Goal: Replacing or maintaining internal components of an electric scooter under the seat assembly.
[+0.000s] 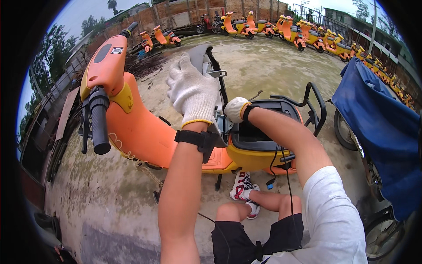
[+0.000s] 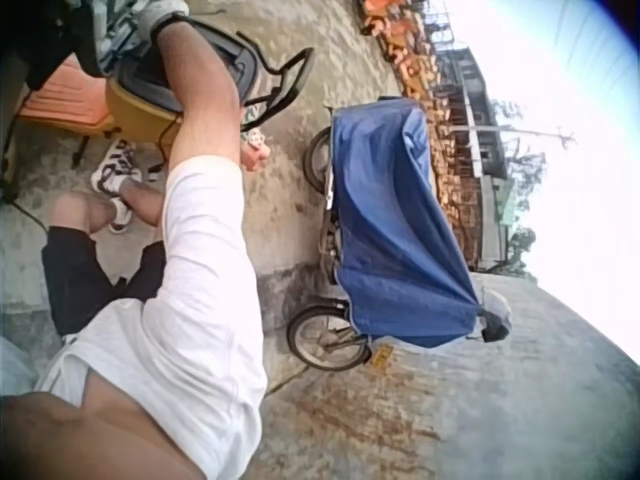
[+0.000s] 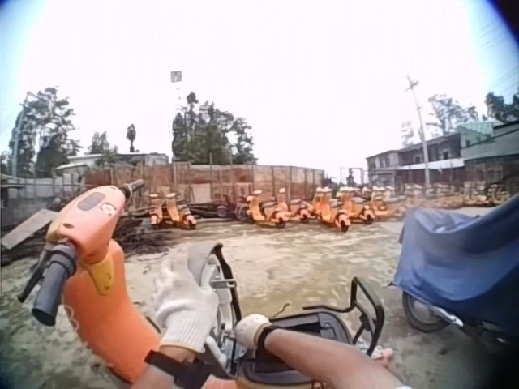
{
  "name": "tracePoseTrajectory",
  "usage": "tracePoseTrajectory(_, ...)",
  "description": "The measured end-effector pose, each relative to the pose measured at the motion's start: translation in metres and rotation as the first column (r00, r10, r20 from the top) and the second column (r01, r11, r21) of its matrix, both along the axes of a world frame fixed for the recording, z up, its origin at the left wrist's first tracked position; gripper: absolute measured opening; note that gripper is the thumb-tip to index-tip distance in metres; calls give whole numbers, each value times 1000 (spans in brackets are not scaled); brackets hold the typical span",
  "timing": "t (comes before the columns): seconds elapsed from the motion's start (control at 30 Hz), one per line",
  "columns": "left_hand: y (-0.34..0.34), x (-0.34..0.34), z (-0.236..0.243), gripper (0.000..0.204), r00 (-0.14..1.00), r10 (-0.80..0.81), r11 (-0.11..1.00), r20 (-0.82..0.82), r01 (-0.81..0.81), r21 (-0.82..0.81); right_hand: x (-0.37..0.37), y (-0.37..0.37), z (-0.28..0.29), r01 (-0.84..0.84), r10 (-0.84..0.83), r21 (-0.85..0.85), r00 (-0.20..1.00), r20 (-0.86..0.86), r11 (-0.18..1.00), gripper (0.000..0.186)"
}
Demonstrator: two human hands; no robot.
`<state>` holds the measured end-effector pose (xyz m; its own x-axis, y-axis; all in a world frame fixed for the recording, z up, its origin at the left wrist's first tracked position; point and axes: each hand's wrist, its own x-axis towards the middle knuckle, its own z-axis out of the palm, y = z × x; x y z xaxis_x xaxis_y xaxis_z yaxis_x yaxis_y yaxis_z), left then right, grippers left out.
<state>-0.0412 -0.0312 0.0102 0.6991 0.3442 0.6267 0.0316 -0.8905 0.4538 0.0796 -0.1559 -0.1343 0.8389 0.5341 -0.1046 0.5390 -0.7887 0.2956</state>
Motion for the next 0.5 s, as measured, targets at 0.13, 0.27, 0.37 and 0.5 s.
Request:
tracePoseTrajectory(0.13,1,0,0,58,1000,-1,1000,17,1,1,-5,2,0,147,-138,124,987,-81,981,29)
tracePoseTrajectory(0.27,0,3,-1,57,1000,10,1000,21,-10,-4,-5,5,-8,108,-109,96,994,8,989,29)
tracePoseTrajectory(0.37,-1,4,0,60,1000,5,1000,-7,-5,-6,-4,11,-11,33,-34,13,996,86,999,24)
tracePoseTrajectory(0.5,-2,2,0,58,1000,0,1000,18,0,-8,-3,17,-13,133,-135,98,991,13,986,28)
